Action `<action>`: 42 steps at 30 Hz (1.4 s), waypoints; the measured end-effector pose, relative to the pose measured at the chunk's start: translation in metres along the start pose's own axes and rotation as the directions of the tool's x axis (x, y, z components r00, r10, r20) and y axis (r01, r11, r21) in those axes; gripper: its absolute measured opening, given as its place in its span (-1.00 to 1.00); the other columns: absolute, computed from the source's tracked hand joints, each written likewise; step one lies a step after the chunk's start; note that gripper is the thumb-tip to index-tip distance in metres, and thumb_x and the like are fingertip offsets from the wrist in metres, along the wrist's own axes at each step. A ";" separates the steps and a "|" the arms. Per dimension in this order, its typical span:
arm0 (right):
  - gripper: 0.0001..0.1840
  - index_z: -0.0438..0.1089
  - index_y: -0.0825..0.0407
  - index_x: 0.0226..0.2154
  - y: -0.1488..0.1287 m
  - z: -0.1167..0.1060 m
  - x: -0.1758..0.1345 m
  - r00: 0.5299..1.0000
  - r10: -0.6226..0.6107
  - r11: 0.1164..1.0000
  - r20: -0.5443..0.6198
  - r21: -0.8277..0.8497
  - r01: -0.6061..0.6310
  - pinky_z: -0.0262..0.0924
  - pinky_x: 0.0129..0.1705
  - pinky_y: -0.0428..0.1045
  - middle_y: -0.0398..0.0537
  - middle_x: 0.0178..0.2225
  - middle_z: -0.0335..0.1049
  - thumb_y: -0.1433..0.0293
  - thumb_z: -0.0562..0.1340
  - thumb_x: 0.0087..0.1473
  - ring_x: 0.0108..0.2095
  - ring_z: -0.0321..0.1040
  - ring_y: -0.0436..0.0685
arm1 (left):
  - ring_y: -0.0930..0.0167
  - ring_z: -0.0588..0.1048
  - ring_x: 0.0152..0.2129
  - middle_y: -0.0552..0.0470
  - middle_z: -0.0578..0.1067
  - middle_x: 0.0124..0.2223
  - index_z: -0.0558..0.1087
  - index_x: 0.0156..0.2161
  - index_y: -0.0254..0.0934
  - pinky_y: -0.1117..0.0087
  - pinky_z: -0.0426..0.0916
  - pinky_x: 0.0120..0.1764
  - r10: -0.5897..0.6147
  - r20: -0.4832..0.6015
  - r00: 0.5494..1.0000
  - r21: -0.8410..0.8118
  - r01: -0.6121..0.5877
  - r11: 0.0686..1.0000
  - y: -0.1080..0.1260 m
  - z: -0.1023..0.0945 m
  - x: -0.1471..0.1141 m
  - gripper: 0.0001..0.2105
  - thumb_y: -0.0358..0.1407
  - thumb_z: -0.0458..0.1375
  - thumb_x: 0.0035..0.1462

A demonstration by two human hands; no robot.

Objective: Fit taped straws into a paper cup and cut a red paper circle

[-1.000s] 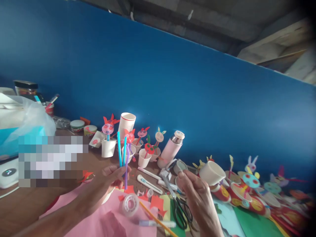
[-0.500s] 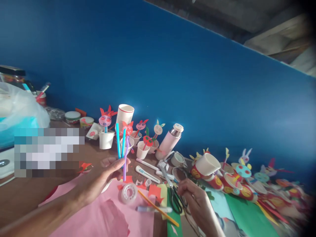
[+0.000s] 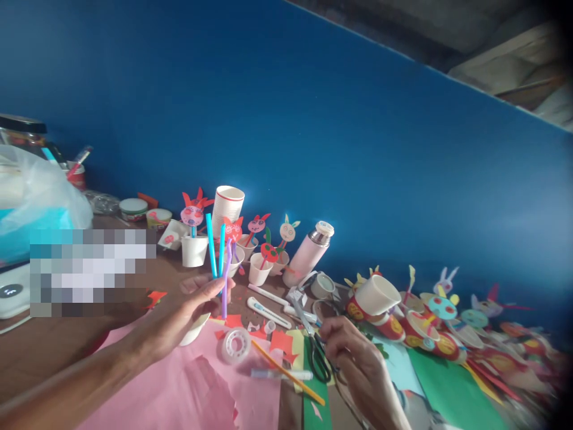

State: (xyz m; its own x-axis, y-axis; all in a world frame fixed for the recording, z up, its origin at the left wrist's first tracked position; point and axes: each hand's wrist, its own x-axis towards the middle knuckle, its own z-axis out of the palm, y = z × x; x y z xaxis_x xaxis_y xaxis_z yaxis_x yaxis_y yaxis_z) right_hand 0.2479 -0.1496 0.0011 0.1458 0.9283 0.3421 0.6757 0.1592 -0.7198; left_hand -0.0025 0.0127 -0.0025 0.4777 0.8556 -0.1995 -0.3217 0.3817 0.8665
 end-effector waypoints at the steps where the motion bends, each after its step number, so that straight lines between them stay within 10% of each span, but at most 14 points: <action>1: -0.76 0.28 0.01 -0.59 -0.002 -0.002 -0.001 0.999 -0.030 0.999 -0.018 0.027 0.030 0.09 -0.30 -0.08 -0.08 -0.33 0.31 0.58 0.03 -0.05 -0.33 0.27 0.05 | 0.52 0.38 -0.55 0.02 0.50 -0.39 0.57 -0.38 -0.30 0.57 0.32 -0.49 0.004 -0.004 1.000 0.001 -0.004 1.000 0.002 0.001 0.000 -0.74 -0.17 0.37 -0.19; 12: -0.66 0.21 0.01 -0.57 0.000 -0.008 -0.004 0.994 0.084 0.973 -0.067 0.220 -0.067 0.06 -0.37 -0.03 -0.10 -0.53 0.23 0.28 -0.05 0.17 -0.45 0.20 0.08 | 0.51 0.39 -0.52 0.08 0.51 -0.46 0.58 -0.39 -0.29 0.59 0.30 -0.46 0.037 -0.015 0.999 0.029 -0.036 0.999 0.009 0.005 -0.003 -0.83 -0.24 0.34 -0.13; 18: -0.54 0.18 0.01 -0.60 -0.008 0.006 -0.005 0.963 0.186 0.982 -0.197 0.000 -0.190 -0.08 -0.51 -0.09 -0.22 -0.65 0.08 0.11 -0.03 0.20 -0.60 0.04 -0.02 | 0.47 0.44 -0.47 0.05 0.55 -0.41 0.58 -0.39 -0.28 0.56 0.33 -0.43 0.008 -0.076 0.997 0.012 -0.008 1.000 0.007 0.005 -0.004 -0.75 -0.22 0.39 -0.24; 25: -0.46 0.11 0.02 -0.69 -0.003 0.014 0.002 0.954 0.268 0.962 -0.134 -0.004 -0.271 -0.15 -0.56 -0.09 -0.24 -0.70 -0.01 0.09 -0.07 0.19 -0.64 -0.03 -0.05 | 0.44 0.44 -0.39 0.06 0.55 -0.38 0.57 -0.36 -0.30 0.57 0.35 -0.35 -0.013 -0.045 0.999 0.074 0.016 0.997 0.006 0.004 -0.005 -0.73 -0.17 0.37 -0.18; 32: -0.78 0.35 0.04 -0.19 -0.006 0.027 0.005 0.968 0.229 0.973 0.101 -0.038 -0.226 0.05 -0.41 -0.15 -0.19 -0.52 0.32 0.43 0.05 0.14 -0.48 0.22 -0.03 | 0.43 0.44 -0.43 0.07 0.54 -0.39 0.56 -0.37 -0.25 0.52 0.37 -0.34 -0.054 -0.005 0.999 0.122 0.054 0.991 -0.006 -0.008 0.005 -0.63 -0.04 0.37 -0.27; 42: -0.42 0.42 0.08 -0.57 -0.003 0.027 0.003 0.952 0.289 0.957 0.104 -0.011 -0.290 0.05 -0.48 -0.15 -0.11 -0.61 0.36 0.15 -0.08 0.23 -0.55 0.28 -0.02 | 0.50 0.35 -0.54 0.10 0.46 -0.50 0.57 -0.45 -0.22 0.59 0.28 -0.51 -0.054 -0.008 0.999 0.072 0.054 0.996 -0.004 -0.004 0.005 -0.63 -0.02 0.40 -0.39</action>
State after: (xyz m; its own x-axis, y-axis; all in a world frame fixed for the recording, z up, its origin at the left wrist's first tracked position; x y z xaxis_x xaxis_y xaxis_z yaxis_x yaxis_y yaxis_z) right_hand 0.2267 -0.1383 -0.0126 0.2592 0.9643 0.0545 0.6125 -0.1205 -0.7812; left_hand -0.0018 0.0163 -0.0088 0.4879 0.8366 -0.2492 -0.2357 0.4012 0.8851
